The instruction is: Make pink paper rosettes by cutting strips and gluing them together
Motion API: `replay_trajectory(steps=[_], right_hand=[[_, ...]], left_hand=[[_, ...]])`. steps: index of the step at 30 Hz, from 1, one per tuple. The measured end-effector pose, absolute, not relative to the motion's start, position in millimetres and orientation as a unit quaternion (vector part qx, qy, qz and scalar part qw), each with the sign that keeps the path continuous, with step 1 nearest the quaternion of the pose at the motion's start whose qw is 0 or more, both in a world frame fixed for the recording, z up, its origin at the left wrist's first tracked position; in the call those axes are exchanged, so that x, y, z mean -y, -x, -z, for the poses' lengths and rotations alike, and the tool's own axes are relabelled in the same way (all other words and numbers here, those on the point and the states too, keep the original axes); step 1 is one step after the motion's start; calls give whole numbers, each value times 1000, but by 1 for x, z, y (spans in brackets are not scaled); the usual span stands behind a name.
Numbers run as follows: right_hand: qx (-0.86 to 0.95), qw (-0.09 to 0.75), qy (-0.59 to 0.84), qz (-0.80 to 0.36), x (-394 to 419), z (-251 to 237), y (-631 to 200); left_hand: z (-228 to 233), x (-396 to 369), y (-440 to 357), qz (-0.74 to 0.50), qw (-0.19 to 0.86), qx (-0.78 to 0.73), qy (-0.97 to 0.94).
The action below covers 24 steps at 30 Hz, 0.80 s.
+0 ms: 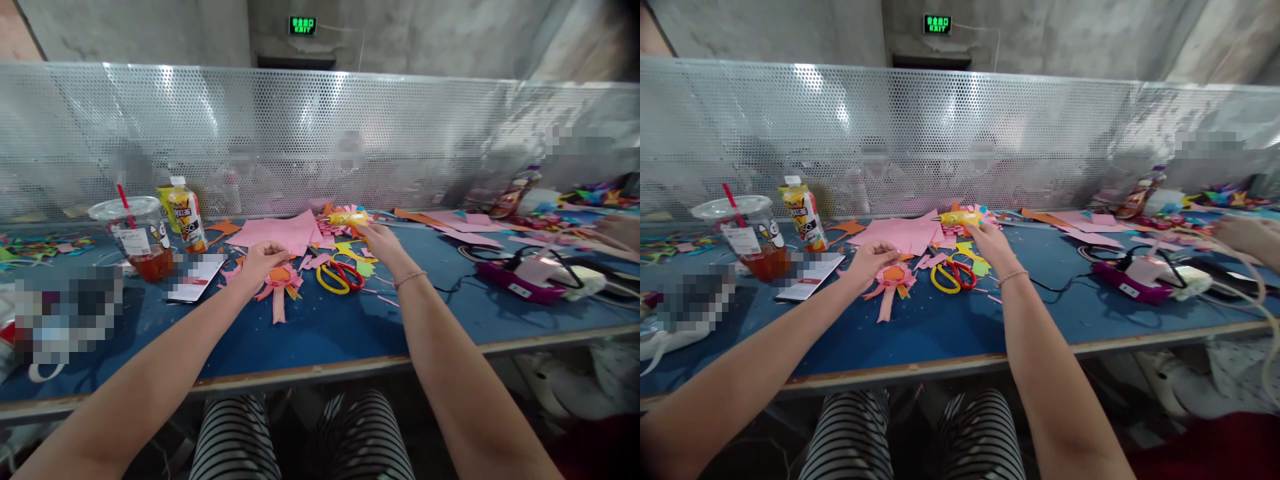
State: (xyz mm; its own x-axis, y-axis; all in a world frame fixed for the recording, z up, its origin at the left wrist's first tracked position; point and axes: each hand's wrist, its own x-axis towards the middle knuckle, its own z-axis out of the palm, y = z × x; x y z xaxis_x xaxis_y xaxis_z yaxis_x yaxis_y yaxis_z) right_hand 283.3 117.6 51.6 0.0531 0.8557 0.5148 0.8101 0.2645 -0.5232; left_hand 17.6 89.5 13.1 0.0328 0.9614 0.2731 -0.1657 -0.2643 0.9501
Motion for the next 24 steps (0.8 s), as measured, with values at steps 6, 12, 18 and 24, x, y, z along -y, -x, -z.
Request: replay_trajectory(steps=[6,12,18,24], right_hand=[[672,394,618,107,-102,-52,-252],[722,355,565,181,-107,-45,-246],[737,324,564,185,-109,-43,-246],[748,323,552,178,-111,-43,-248]], left_hand=[[-11,-88,-20,-575,462,-364,-569],[-13,-85,-20,-568,460,-361,-579],[-12,-85,-20,-569,465,-358,-575],[-12,-86,-20,-569,464,-356,-578]])
